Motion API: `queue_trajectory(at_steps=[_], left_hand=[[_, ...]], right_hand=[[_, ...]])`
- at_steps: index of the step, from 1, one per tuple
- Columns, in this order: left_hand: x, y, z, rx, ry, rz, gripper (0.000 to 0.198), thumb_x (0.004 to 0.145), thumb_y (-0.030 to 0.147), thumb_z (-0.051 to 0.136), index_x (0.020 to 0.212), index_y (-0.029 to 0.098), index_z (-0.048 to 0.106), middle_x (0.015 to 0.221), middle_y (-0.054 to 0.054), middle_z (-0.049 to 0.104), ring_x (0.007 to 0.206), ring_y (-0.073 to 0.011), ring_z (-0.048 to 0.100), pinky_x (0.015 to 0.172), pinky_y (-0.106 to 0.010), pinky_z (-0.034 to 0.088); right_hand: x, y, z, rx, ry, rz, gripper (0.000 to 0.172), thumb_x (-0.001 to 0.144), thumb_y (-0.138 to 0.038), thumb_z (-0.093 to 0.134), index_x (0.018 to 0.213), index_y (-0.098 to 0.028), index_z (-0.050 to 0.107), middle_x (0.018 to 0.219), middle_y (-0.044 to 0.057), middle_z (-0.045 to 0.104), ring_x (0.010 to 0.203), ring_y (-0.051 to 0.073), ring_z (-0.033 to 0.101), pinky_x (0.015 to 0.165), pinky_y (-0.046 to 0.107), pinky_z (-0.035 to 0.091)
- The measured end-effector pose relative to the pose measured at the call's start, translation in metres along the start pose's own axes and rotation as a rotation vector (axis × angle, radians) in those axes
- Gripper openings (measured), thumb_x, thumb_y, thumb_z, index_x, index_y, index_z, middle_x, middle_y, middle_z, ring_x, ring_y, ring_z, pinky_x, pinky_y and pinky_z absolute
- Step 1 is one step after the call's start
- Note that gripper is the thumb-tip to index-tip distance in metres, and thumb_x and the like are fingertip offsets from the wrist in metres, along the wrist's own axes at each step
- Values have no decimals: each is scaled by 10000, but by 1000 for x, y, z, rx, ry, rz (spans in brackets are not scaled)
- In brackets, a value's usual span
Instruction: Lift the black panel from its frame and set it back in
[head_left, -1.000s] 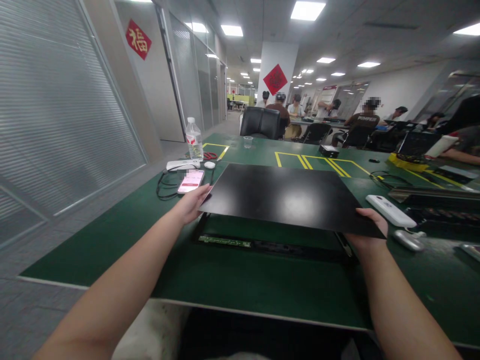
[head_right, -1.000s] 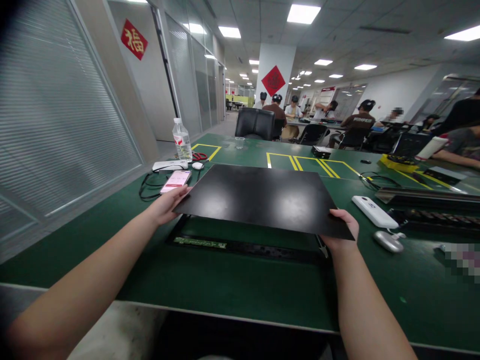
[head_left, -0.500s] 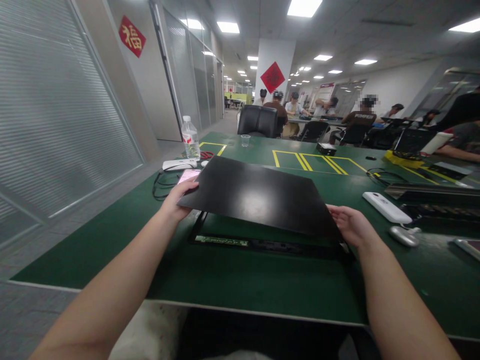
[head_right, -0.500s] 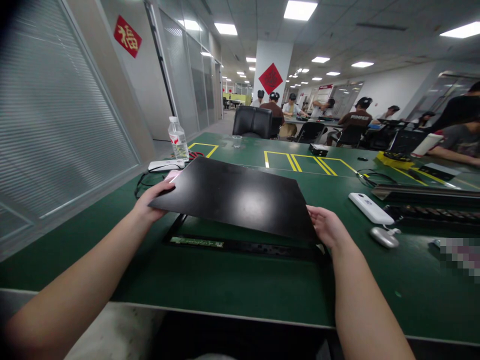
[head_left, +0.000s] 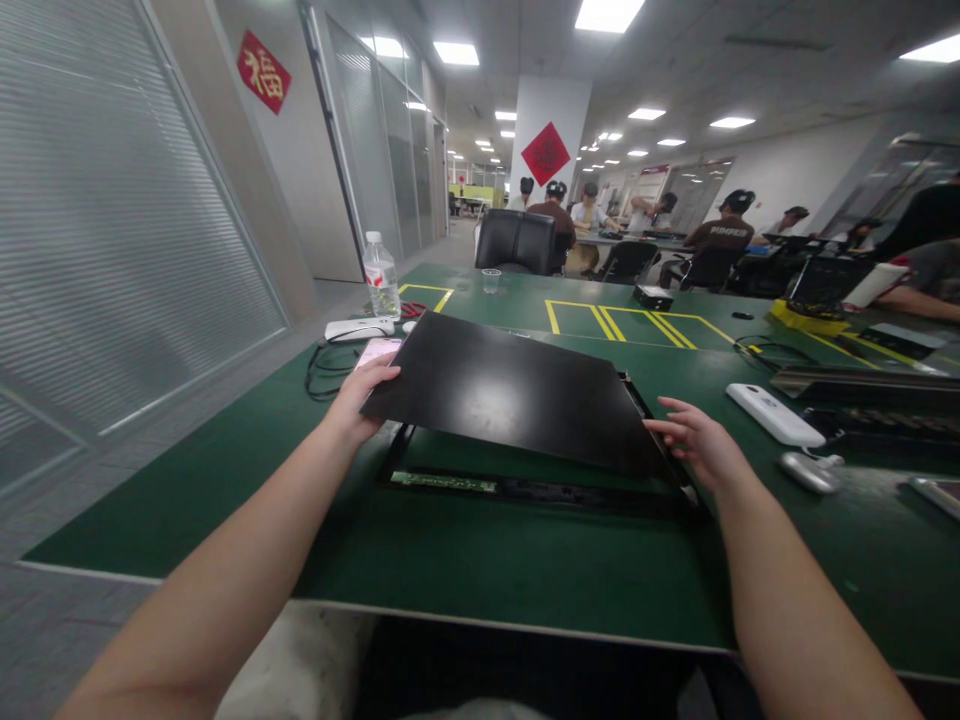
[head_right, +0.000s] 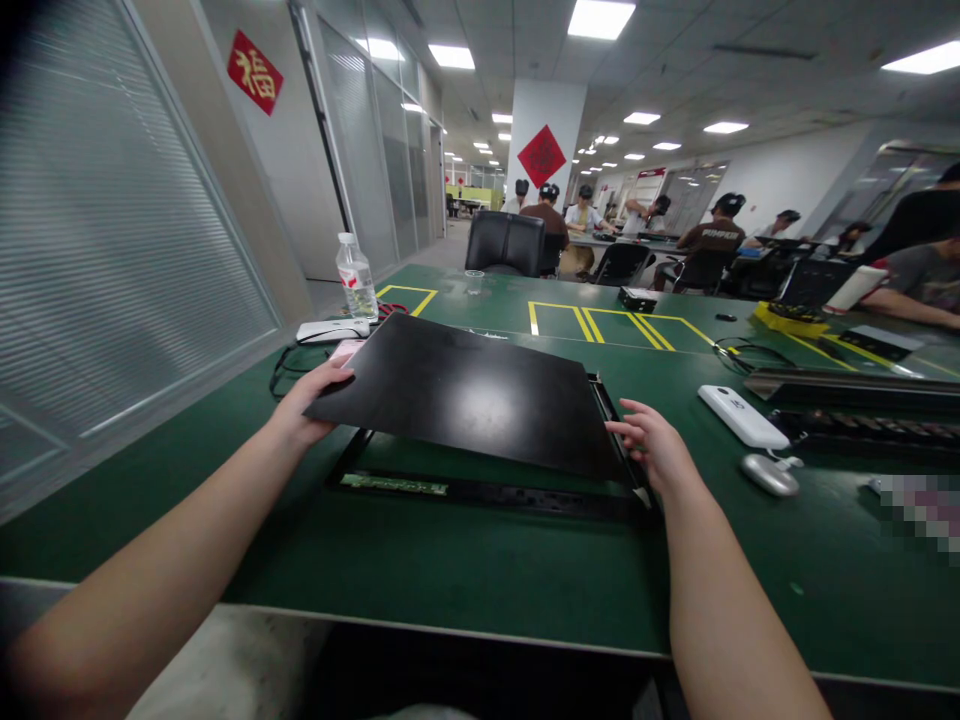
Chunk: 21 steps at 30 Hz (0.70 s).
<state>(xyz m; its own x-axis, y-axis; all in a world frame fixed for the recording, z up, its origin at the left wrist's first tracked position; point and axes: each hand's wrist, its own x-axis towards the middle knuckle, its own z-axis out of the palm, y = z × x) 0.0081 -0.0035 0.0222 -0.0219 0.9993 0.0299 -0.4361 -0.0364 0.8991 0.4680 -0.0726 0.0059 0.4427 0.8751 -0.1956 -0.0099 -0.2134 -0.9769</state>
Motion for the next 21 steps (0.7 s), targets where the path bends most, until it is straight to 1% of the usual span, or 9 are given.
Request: queue_trajectory(at_steps=[2,4,11,14,18,21], left_hand=[[0,-1,0,4,9,4,424,586,115,753,1008,86,782,818,-77,787,627,-170,681,593,-238,551],[-1,-2,1,10,15,7,407,573,127,763,978,101,783,816,-71,784,626,-173,680,579,-242,549],[-6,0,4,70,51,-12,420,522,134,803,938,128,746,742,-39,752,641,-183,684,598,-257,553],[-6,-2,4,92,67,-29,444,510,130,810,946,141,725,744,-29,748,635,-182,683,587,-261,550],[-6,-7,6,120,101,-46,425,512,121,800,924,157,700,744,-30,744,612,-182,675,558,-263,533],[-6,-10,7,125,113,-49,393,521,110,786,899,159,691,736,-33,739,603,-178,670,554,-258,528]], right_hand=[[1,0,0,-24,22,-15,532,727,-246,586,1256,-212,626,793,79,772,483,126,454,423,218,281],[2,1,0,-37,32,-19,522,747,-267,568,1262,-203,623,767,86,766,471,129,422,417,220,251],[4,7,1,-127,105,-67,387,782,-313,562,1137,-207,676,700,81,746,471,130,427,436,231,294],[3,7,1,-148,121,-80,374,782,-341,572,1114,-213,688,687,78,738,472,144,469,435,250,314],[5,9,-1,-155,134,-107,400,770,-383,598,1110,-197,695,707,106,742,576,195,619,441,257,341],[9,11,-4,-154,150,-112,419,762,-414,615,1112,-198,695,765,114,761,616,204,653,436,250,339]])
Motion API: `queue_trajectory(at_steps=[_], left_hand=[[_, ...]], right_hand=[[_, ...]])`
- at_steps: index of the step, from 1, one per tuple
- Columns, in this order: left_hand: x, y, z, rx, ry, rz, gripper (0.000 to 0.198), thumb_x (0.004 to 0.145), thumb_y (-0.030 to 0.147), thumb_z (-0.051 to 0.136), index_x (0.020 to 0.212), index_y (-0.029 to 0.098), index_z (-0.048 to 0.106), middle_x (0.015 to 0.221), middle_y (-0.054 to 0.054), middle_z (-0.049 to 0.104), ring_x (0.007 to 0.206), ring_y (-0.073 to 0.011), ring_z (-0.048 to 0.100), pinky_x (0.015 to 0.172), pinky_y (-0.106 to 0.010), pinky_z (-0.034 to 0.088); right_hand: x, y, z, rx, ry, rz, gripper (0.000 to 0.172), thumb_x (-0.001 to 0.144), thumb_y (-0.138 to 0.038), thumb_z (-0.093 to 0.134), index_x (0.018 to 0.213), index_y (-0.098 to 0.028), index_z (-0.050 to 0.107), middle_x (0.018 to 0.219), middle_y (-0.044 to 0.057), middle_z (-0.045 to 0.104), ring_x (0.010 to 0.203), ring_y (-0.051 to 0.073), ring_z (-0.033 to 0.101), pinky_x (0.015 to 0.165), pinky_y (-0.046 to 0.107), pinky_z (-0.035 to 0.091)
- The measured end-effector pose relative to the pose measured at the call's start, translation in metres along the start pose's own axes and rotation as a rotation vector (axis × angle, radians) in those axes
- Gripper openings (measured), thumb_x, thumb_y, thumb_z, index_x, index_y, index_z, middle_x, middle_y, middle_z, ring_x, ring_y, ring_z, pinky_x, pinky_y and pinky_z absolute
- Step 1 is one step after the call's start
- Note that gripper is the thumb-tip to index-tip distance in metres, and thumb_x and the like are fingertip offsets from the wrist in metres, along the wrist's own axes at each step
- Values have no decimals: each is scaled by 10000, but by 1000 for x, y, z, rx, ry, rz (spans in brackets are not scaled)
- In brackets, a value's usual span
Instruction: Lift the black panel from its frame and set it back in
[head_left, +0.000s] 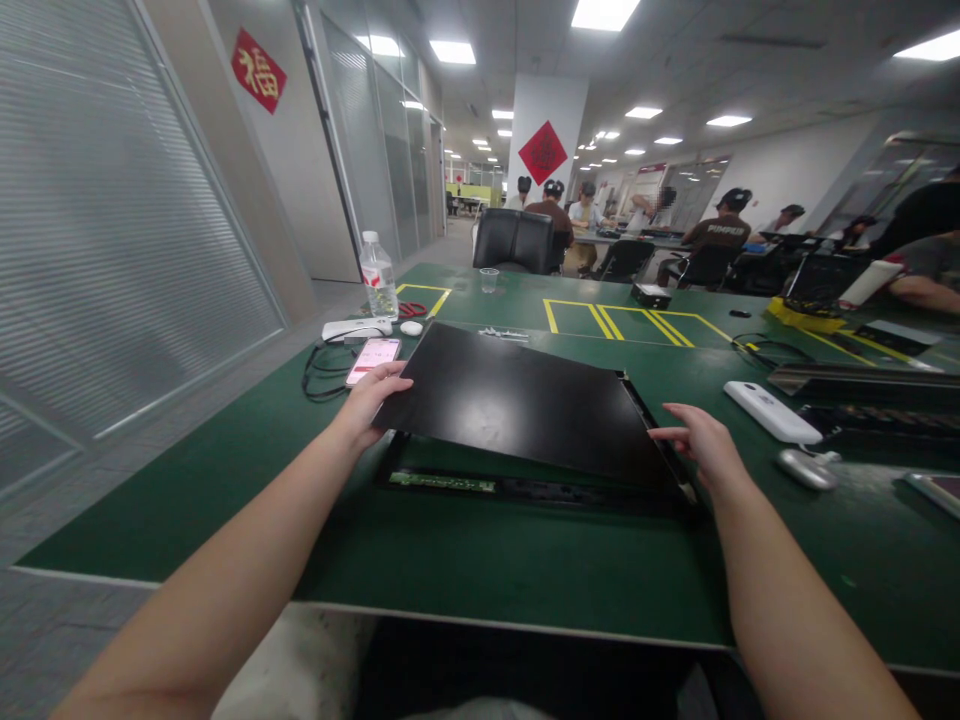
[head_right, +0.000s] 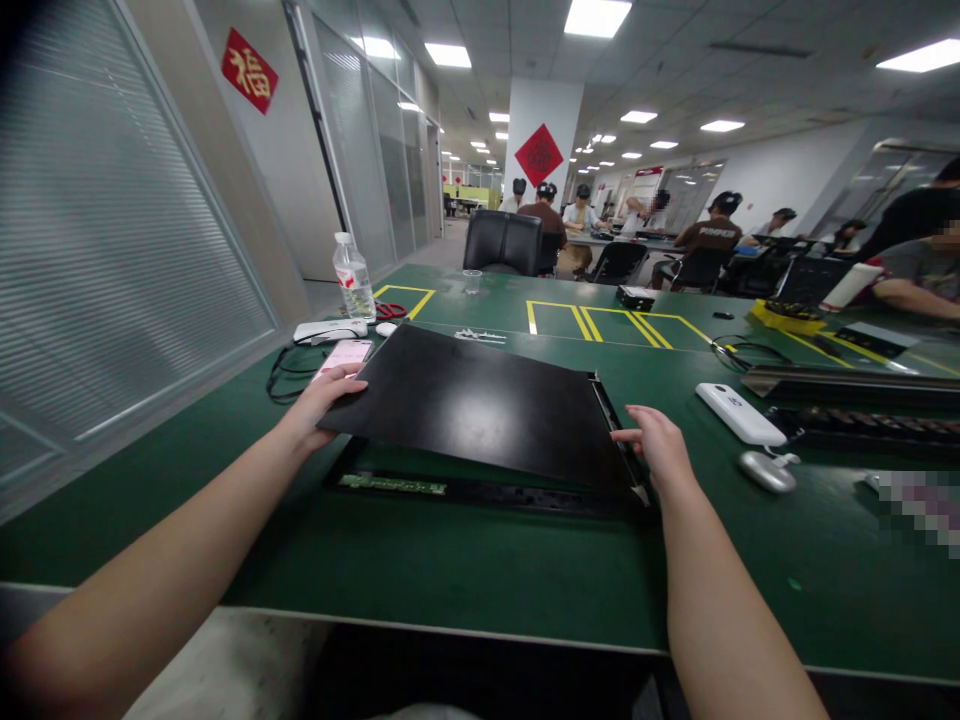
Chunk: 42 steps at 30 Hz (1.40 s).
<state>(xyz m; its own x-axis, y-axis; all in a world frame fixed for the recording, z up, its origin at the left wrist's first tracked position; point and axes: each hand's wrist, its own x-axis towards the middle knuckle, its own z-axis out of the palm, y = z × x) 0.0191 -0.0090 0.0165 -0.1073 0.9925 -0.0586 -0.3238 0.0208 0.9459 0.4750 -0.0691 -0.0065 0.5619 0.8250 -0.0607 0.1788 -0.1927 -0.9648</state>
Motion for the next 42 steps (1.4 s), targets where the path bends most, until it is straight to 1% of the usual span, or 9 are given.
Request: queue_trajectory(at_steps=[7,9,14,18,23,28,35,39,42], left_hand=[[0,-5,1,-6,-13,-23,416,538,89,793,936,156,694,739,-31,742,591,-164,668,534,-239,523],[0,-6,2,-9,-16,-27,411,544,83,791,939,149,698,746,-33,746,589,-161,671,533,-237,525],[-2,-8,5,-10,-22,-38,373,556,68,778,913,149,708,750,-30,754,582,-148,668,524,-222,515],[-2,-11,5,-10,-40,-36,374,552,66,790,908,147,712,751,-34,756,589,-151,671,533,-225,515],[0,-14,3,3,-49,-41,364,566,77,800,912,149,712,762,-41,754,607,-164,680,568,-249,529],[1,-16,3,8,-46,-43,386,561,82,816,921,155,697,770,-38,755,619,-163,685,578,-244,528],[1,-17,4,35,-40,-55,361,569,83,804,904,159,694,749,-35,754,592,-156,671,547,-235,511],[1,-18,3,57,-43,-61,362,576,94,812,913,163,699,757,-37,754,607,-170,680,561,-251,518],[1,-18,3,60,-43,-73,357,587,92,805,921,165,700,753,-34,754,608,-172,681,568,-257,524]], right_hand=[[5,4,-1,-2,22,6,479,757,-452,596,1155,-196,676,688,86,743,516,173,567,438,257,331],[5,4,-1,-1,34,8,496,750,-456,598,1165,-195,668,672,83,739,511,171,561,446,255,329],[3,3,-1,-18,62,-25,478,746,-458,599,1132,-183,662,655,95,735,557,195,606,472,273,353],[2,2,-1,-16,77,-17,425,743,-436,591,1086,-194,655,624,84,721,566,207,616,464,284,348],[2,3,-2,-23,75,-38,341,747,-420,584,1015,-218,644,620,76,716,609,215,638,498,292,363],[2,4,-3,-60,92,-57,344,750,-431,584,1005,-210,654,648,83,727,617,220,641,527,303,377],[3,4,-3,-85,90,-58,308,774,-391,575,1006,-209,664,639,77,721,746,250,709,532,294,384],[6,8,-3,-113,103,-71,332,789,-406,575,1030,-200,673,684,84,741,761,257,723,521,293,379],[9,12,-4,-139,108,-86,329,793,-418,579,1022,-202,676,678,80,739,754,254,718,535,295,391]])
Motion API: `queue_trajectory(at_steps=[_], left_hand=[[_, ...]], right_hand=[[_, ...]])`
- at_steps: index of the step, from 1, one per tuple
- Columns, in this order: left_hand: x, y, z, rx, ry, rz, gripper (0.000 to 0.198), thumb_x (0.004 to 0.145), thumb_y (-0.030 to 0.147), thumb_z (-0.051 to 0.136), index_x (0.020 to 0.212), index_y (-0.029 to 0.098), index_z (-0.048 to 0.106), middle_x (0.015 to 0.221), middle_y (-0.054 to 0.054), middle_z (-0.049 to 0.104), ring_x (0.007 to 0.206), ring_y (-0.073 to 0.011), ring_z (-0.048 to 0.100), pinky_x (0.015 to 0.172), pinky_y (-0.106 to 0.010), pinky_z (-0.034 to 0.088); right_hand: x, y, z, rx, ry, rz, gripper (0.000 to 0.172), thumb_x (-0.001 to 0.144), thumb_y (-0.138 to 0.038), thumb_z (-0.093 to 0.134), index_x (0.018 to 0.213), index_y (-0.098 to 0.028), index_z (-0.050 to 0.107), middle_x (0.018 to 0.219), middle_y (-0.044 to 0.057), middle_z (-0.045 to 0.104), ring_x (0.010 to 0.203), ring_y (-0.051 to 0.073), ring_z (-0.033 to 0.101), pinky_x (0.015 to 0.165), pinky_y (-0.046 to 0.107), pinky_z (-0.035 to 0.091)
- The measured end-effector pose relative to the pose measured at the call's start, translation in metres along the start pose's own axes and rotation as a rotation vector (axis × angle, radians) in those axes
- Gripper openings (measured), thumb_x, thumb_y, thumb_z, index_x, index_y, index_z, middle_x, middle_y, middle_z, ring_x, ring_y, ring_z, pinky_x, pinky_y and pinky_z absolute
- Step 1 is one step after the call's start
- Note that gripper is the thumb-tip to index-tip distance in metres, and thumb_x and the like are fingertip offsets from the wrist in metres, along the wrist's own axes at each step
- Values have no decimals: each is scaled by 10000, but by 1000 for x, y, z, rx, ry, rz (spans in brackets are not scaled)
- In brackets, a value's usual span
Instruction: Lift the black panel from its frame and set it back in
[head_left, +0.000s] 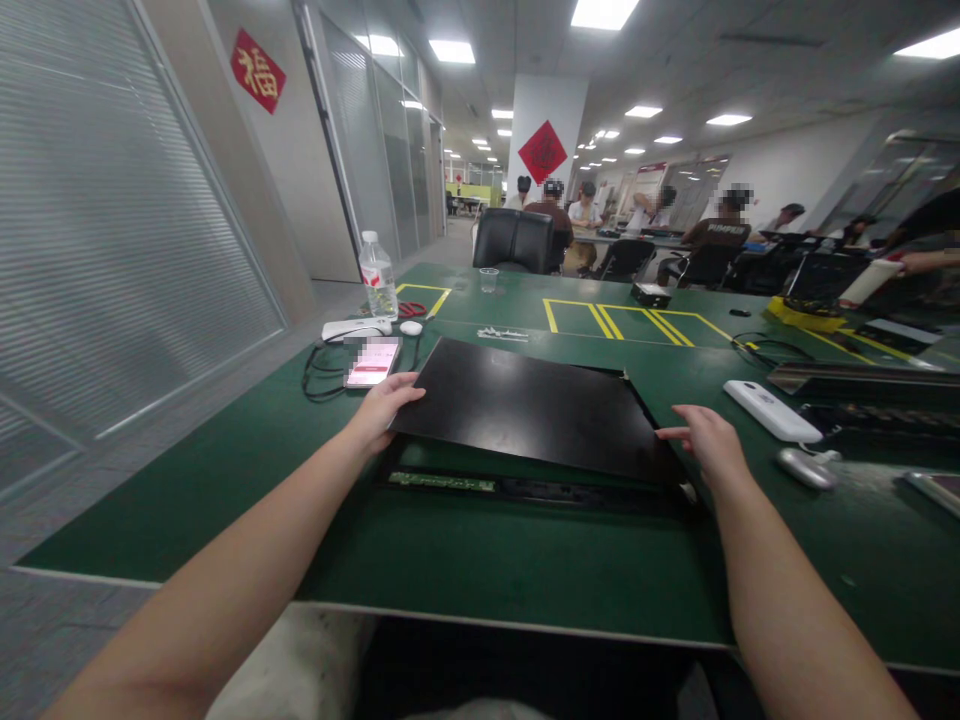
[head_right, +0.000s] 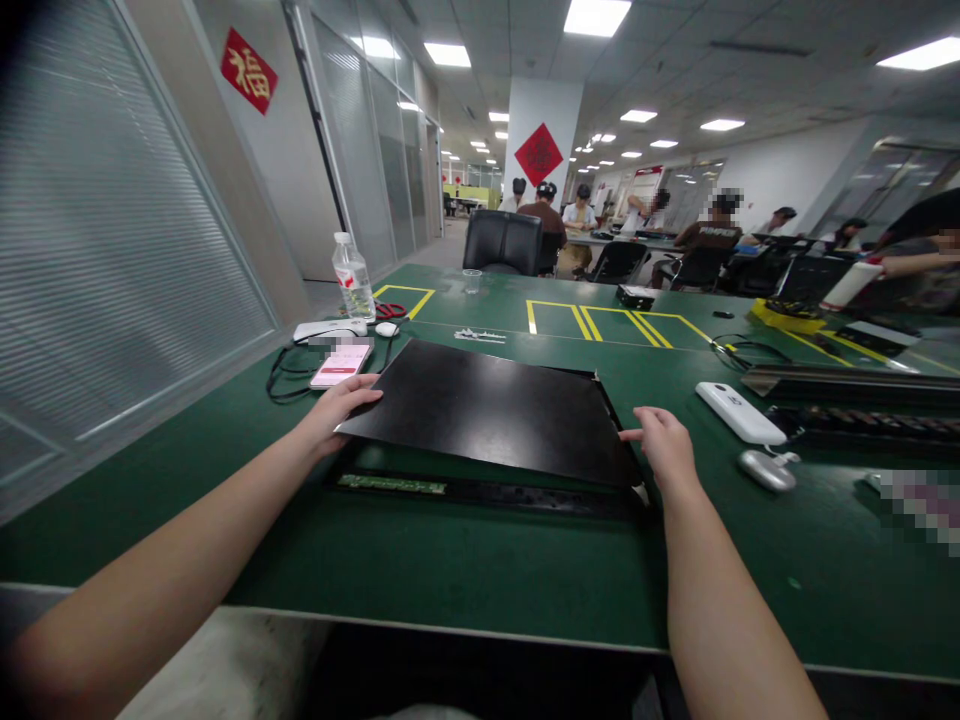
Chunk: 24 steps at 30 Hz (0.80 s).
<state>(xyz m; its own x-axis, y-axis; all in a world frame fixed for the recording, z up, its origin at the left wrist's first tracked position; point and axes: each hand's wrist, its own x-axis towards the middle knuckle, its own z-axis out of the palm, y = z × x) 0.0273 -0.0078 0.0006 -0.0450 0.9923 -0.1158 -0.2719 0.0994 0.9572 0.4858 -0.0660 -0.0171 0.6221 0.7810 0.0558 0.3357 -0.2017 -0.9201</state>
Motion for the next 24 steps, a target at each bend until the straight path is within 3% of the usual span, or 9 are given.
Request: queue_trajectory(at_steps=[6,11,24], left_hand=[[1,-2,0,-3,-6,0,377,578,92,816,928,160,693,755,-43,756,608,-172,683,558,-250,519],[2,-2,-1,7,3,0,383,566,91,810,923,160,691,743,-38,752,590,-166,672,540,-244,506],[2,-5,0,69,36,20,414,487,151,809,873,168,657,710,-8,739,585,-158,654,551,-251,496]], right_hand=[[3,5,-2,-126,-4,-50,379,802,-478,591,1051,-213,696,723,77,759,797,268,702,627,326,456],[-3,-4,-3,-303,3,-56,330,814,-470,582,1020,-250,716,775,64,771,879,287,674,700,351,437],[-6,-12,-1,-493,-4,-62,335,814,-406,561,1029,-232,749,819,69,772,847,282,665,688,344,415]])
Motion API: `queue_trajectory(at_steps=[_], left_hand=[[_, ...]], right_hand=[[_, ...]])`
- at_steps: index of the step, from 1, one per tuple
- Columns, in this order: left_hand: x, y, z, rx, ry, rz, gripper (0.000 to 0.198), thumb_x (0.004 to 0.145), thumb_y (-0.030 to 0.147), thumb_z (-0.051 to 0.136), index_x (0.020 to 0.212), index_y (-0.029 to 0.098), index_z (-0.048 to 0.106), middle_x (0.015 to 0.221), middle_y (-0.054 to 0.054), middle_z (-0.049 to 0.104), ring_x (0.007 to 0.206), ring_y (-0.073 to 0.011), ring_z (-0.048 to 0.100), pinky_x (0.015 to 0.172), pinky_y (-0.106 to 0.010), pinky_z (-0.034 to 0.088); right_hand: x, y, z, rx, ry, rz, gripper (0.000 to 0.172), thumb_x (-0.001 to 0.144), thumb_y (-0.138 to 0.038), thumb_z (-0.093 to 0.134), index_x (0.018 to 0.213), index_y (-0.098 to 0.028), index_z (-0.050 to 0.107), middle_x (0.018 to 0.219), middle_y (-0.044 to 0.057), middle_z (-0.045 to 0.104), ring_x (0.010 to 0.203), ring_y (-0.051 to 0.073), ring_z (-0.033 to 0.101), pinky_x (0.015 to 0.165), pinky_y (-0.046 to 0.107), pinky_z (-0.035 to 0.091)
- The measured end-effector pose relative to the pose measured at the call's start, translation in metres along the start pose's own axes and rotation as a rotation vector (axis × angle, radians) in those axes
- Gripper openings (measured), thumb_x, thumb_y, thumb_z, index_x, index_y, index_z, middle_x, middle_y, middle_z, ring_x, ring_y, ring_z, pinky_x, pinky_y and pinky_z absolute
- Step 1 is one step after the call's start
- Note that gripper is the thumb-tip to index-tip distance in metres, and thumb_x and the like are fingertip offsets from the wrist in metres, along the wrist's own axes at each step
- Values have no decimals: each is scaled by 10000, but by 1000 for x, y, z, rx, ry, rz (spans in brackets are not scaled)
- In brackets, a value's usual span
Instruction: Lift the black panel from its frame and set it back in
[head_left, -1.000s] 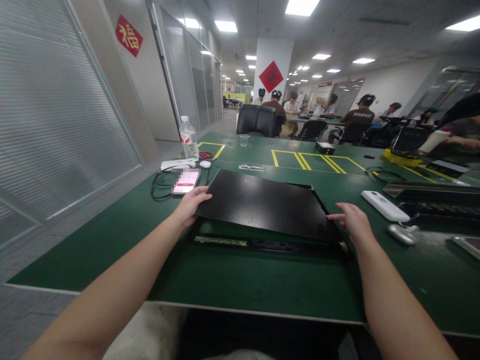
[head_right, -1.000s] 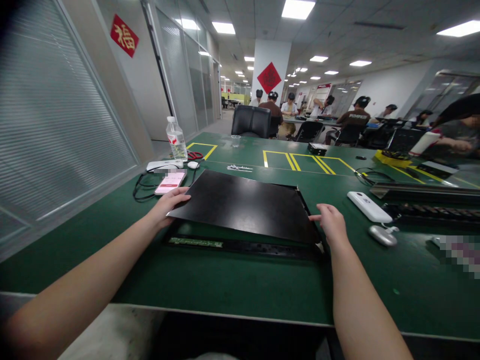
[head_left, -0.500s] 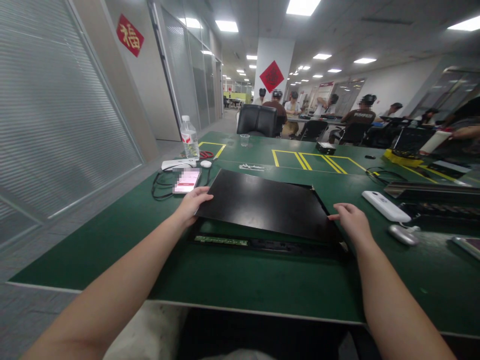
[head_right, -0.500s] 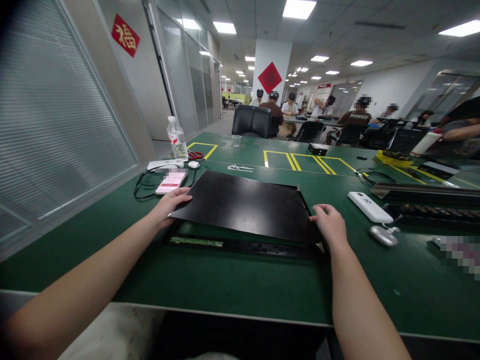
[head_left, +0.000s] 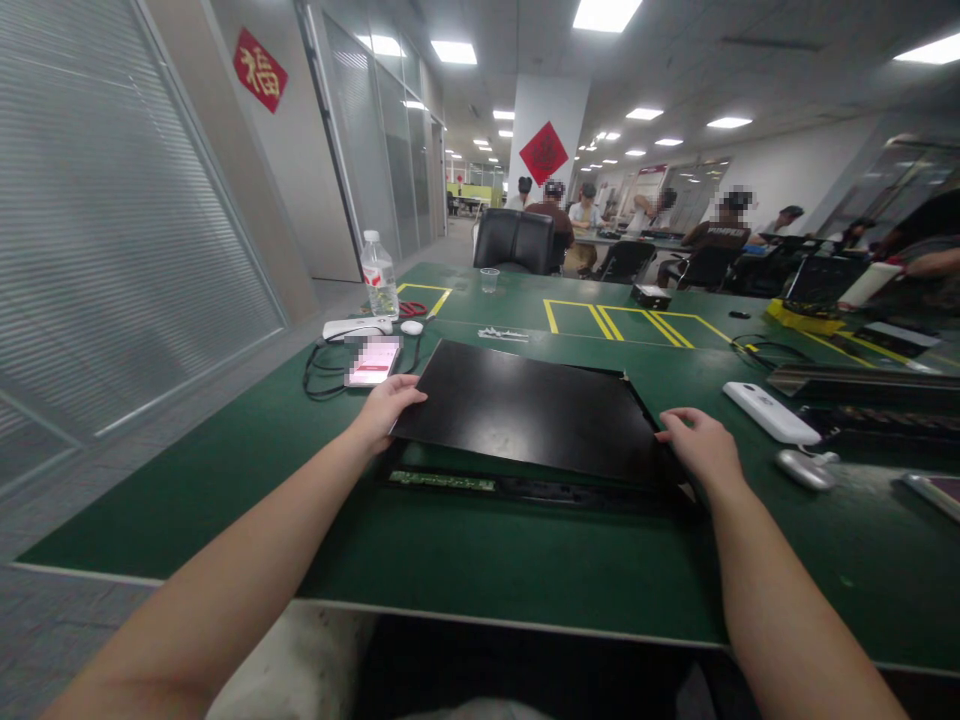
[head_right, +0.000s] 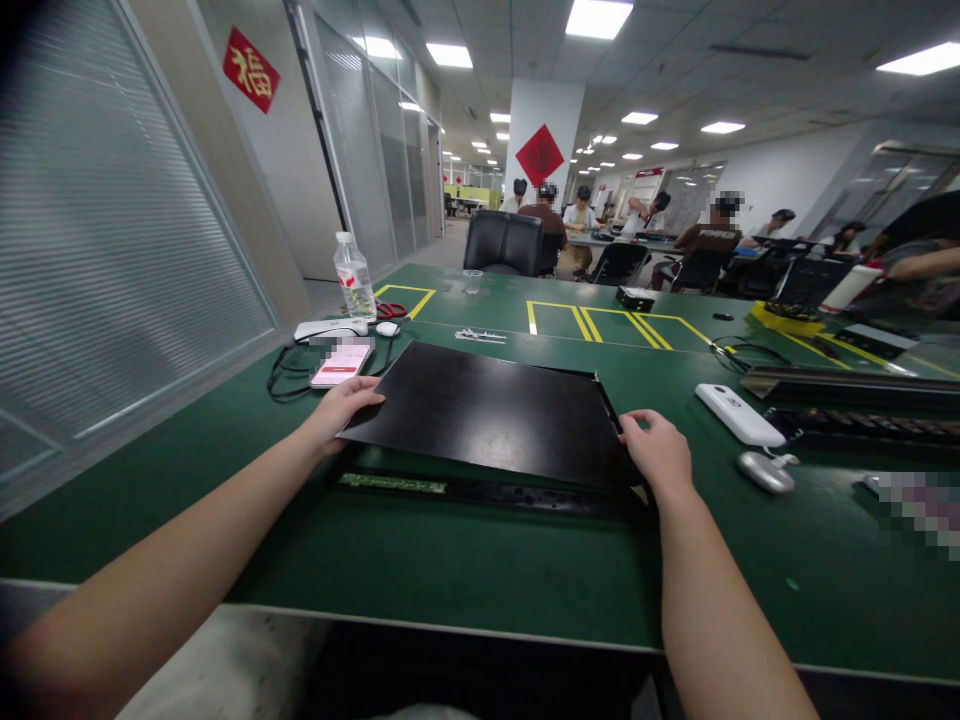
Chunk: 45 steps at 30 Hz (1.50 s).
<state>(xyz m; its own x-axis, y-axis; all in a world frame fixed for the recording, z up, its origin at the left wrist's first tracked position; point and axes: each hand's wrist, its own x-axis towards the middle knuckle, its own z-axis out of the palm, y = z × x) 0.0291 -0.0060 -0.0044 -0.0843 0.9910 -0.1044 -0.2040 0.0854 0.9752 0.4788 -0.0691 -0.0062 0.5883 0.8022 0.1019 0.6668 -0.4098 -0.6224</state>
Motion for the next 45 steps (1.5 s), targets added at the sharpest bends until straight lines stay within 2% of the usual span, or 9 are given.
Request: queue_trajectory(at_steps=[16,36,45], left_hand=[[-3,0,2,33,22,21,474,459,211,820,897,171,645,733,-2,732,592,-164,643,552,-270,486],[-3,-1,2,49,26,34,425,470,200,796,863,185,636,713,2,723,574,-156,632,528,-261,483],[-4,0,4,60,30,34,436,458,201,795,863,180,633,716,0,717,597,-160,634,544,-259,480]], right_hand=[[3,4,5,-47,21,-58,360,794,-403,563,1028,-224,769,811,77,773,844,280,682,685,342,435],[5,4,6,-111,4,-34,355,796,-398,562,1029,-241,780,860,69,776,853,272,680,666,335,427],[3,4,6,-198,5,-78,373,816,-426,527,996,-239,797,886,79,775,873,282,691,691,341,449]])
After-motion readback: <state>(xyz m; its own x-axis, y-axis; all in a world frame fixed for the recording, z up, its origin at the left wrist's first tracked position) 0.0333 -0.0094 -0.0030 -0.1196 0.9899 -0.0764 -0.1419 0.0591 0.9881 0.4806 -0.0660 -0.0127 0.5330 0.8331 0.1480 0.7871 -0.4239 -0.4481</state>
